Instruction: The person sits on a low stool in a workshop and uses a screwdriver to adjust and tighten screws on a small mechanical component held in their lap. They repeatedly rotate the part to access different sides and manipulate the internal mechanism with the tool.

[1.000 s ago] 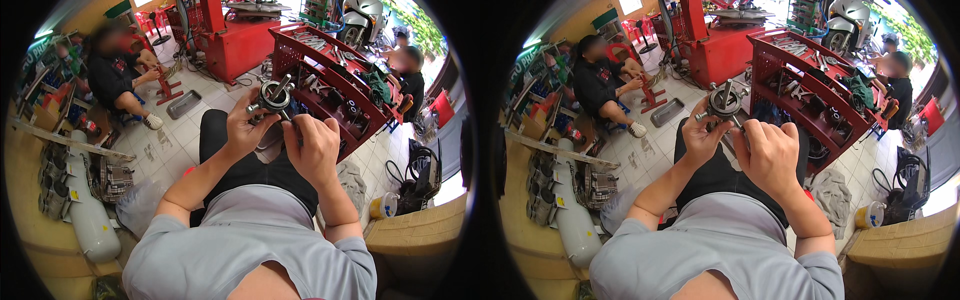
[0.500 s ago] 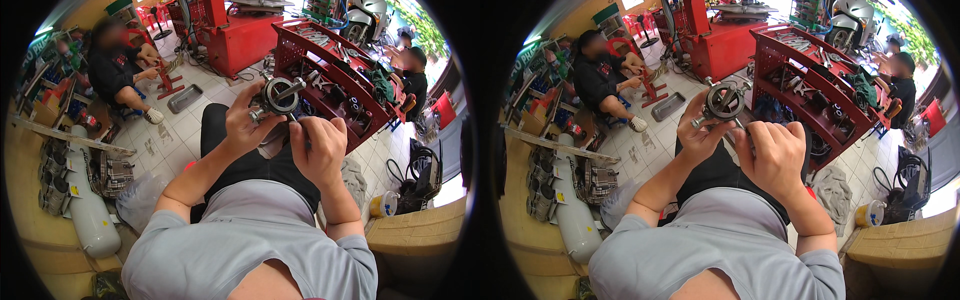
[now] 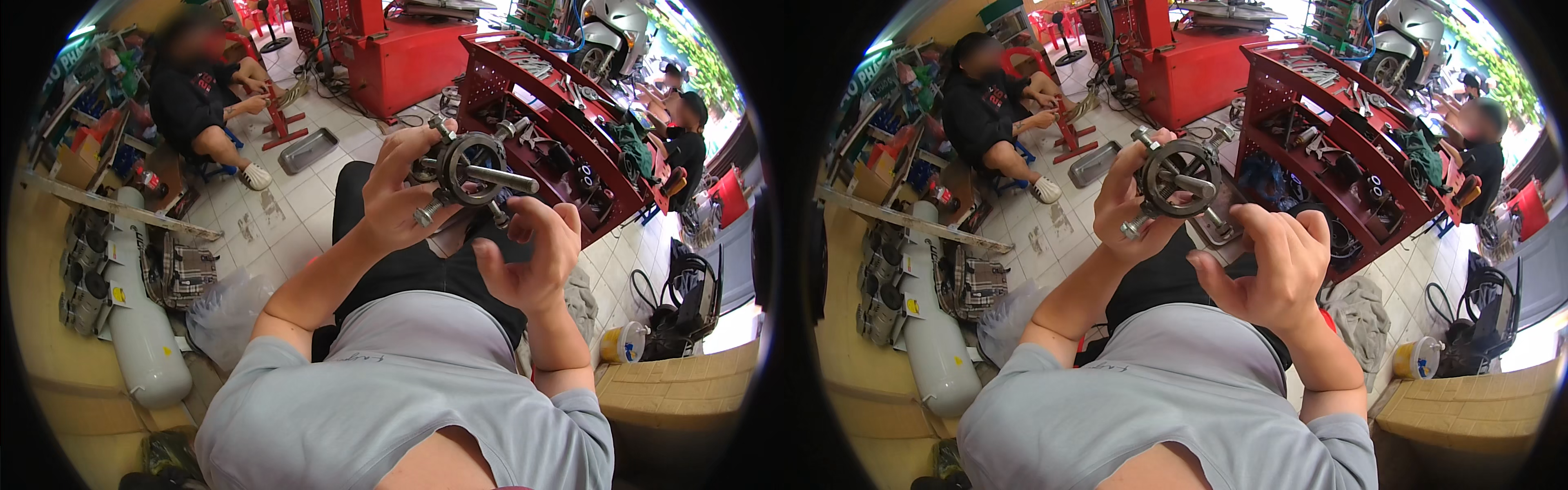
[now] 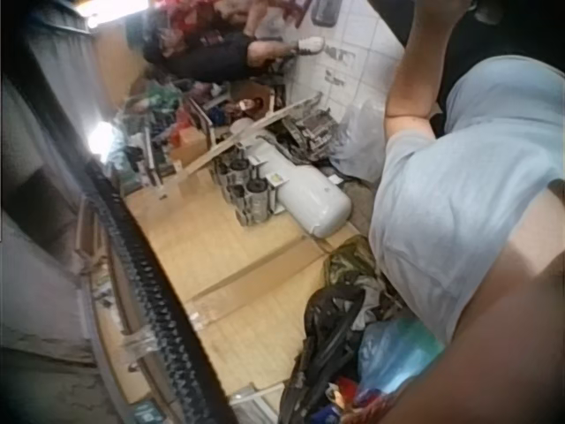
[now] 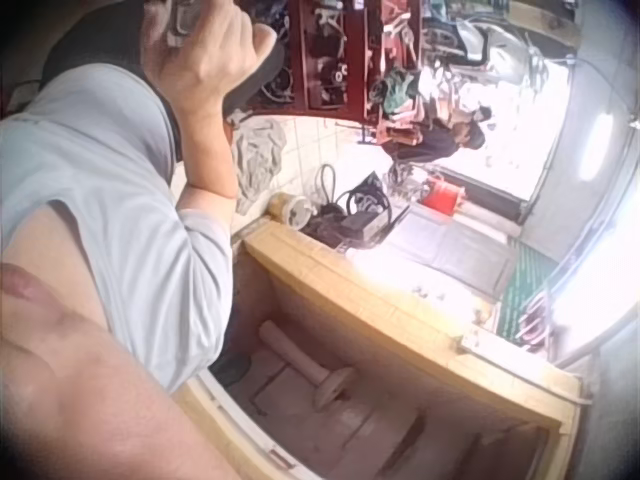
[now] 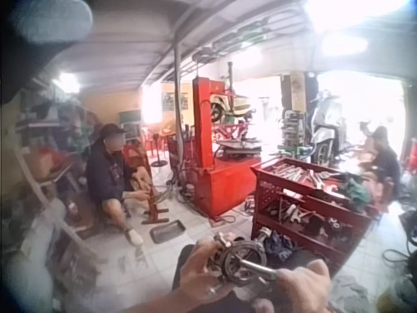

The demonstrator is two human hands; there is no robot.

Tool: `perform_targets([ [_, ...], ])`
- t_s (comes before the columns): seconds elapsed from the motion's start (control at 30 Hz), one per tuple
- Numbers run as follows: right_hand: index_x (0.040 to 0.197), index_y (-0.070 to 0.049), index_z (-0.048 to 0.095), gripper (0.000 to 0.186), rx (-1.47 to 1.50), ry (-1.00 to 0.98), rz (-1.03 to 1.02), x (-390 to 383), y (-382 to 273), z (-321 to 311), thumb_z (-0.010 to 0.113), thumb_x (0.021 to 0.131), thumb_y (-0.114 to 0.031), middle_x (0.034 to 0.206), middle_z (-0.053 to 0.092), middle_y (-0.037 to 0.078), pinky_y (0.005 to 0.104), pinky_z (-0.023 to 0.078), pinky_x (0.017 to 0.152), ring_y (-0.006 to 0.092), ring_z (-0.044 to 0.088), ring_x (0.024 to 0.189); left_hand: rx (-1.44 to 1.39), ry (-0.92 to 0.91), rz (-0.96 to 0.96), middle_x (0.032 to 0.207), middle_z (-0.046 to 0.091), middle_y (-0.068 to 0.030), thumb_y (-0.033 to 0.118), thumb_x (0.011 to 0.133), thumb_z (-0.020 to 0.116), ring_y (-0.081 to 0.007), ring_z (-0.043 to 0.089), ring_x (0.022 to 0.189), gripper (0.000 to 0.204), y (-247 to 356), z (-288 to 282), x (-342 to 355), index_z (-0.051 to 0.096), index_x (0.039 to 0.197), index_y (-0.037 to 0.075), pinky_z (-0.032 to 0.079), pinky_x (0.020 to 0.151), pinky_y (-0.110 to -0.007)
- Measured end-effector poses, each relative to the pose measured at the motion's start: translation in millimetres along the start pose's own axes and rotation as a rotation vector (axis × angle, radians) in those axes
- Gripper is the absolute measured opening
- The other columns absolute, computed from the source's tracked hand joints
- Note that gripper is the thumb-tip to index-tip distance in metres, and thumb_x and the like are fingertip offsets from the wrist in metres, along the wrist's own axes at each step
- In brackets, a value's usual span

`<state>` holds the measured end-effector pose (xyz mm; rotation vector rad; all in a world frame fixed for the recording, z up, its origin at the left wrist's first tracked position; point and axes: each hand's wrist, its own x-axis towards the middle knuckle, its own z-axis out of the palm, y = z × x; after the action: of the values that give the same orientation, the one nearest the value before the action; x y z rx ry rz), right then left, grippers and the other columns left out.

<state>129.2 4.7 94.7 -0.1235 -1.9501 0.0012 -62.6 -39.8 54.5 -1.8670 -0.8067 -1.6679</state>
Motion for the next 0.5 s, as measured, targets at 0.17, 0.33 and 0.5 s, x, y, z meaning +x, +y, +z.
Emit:
perform_targets([
  [0.17, 0.085, -0.004, 0.058, 0.021, -0.050, -0.047, -0.025, -3.8, 2.6, -0.9, 0.073, 0.073, -0.012, 0.058, 0.050, -0.001, 0.0308, 0.029, 0.055, 0.0152, 0.048, 0.047, -0.010, 0.025, 0.017, 0.125, 0.049, -0.0321, 0.002, 0.069, 0.081, -0.0463, 0.057, 0.110, 0.028, 0.5, 0.1, 1.1, 0.066, 0.093, 0.003, 0.052, 0.090, -0.052],
  [0.33, 0.087, -0.004, 0.058, 0.021, -0.010, -0.023, -0.001, 0.9, -0.8, -2.1, 0.073, 0.074, -0.013, 0.058, 0.051, -0.001, 0.0316, 0.030, 0.057, 0.0151, 0.048, 0.048, 0.004, -0.003, -0.026, 0.126, 0.049, -0.0327, 0.003, 0.070, 0.081, -0.0462, 0.057, 0.111, 0.026, 0.1, -0.6, -0.4, 0.066, 0.091, 0.004, 0.052, 0.089, -0.051],
  [0.5, 0.089, -0.005, 0.058, 0.024, -0.077, -0.056, -0.012, -6.4, 4.3, 0.2, 0.073, 0.074, -0.016, 0.060, 0.053, 0.000, 0.0318, 0.030, 0.057, 0.0151, 0.050, 0.049, 0.033, -0.026, -0.018, 0.127, 0.048, -0.0331, 0.006, 0.069, 0.082, -0.0469, 0.055, 0.113, 0.031, -0.5, -2.5, -0.7, 0.066, 0.095, 0.004, 0.052, 0.089, -0.051],
])
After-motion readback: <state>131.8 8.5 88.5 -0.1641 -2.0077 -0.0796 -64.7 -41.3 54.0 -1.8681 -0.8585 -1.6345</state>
